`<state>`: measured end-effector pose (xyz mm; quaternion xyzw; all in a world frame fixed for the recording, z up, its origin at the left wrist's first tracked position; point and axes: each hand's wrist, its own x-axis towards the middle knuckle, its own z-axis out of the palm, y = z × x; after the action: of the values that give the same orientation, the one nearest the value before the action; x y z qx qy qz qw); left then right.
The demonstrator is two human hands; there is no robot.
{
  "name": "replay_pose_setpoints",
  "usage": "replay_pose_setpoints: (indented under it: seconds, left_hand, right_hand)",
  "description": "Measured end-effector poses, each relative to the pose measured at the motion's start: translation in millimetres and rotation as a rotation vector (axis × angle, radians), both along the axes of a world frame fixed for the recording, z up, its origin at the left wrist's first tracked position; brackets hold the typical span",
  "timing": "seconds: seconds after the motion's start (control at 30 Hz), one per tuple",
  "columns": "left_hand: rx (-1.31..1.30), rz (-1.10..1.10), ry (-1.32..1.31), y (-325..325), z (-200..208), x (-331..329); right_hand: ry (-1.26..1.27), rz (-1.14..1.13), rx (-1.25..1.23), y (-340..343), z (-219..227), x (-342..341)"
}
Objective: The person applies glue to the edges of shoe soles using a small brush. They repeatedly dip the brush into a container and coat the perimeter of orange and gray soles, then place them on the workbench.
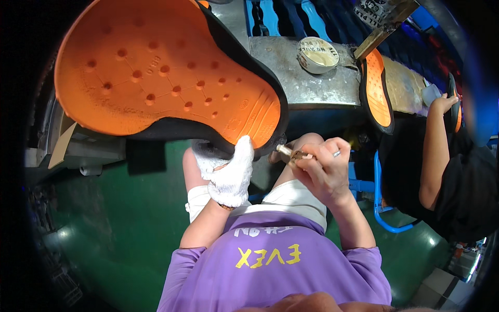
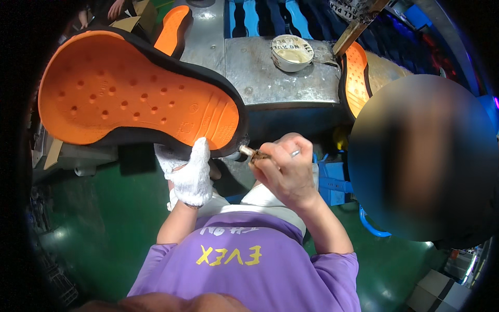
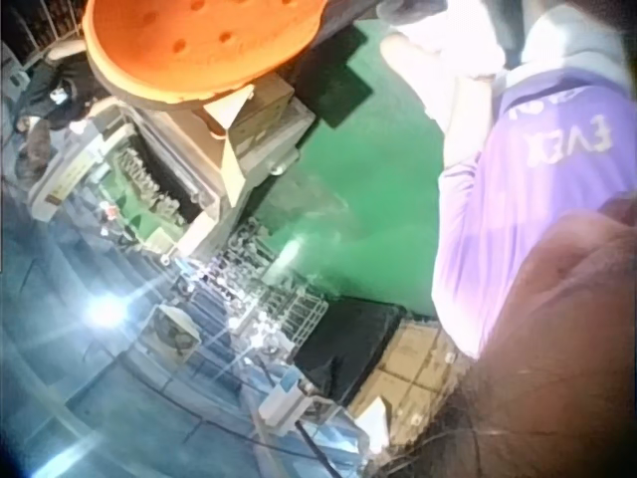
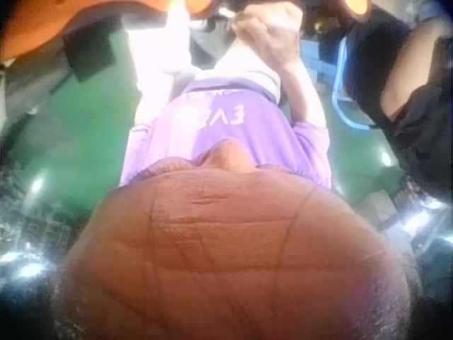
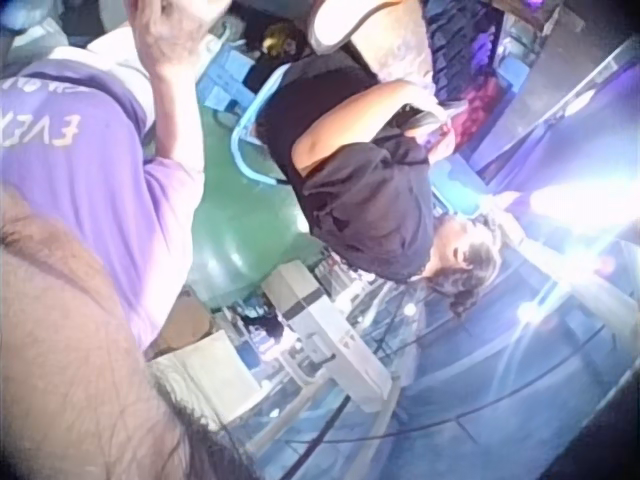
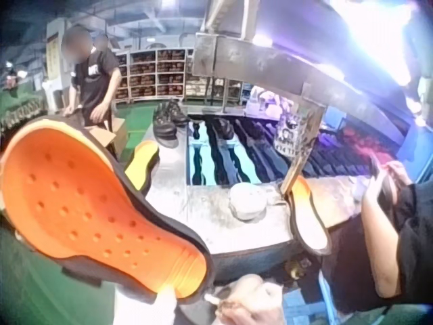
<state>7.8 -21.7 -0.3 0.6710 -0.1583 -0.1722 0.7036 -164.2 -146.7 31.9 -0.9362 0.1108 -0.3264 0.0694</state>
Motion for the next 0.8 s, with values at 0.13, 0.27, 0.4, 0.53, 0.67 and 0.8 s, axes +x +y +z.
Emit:
replay_pose_setpoints:
  seconds: [0.13, 0.27, 0.4, 0.53, 0.67, 0.8]
  left_hand:
    - [0.043, -0.036, 0.088, 2, -1, 1]
    - [-0.098, -0.012, -0.067, -12, 18, -4]
    - [-0.192, -0.023, -0.085, -27, 10, -9]
    - [-0.079, -0.325, -0.114, -44, -4, -24]
    - [0.093, -0.750, 0.201, -84, 13, -67]
    - [0.037, -0.959, 0.219, -148, 14, -106]
  right_hand:
    - [-0.012, 0.045, 0.032, 5, -5, -2]
    - [-0.049, 0.038, 0.227, 3, -25, -14]
    - [-0.228, -0.290, 0.523, 5, -104, -31]
    - [-0.220, -0.492, 1.113, 23, -210, -42]
    - [-0.554, -0.033, 1.302, 20, -242, -43]
    - [-0.292, -0.295, 1.092, 20, -233, -41]
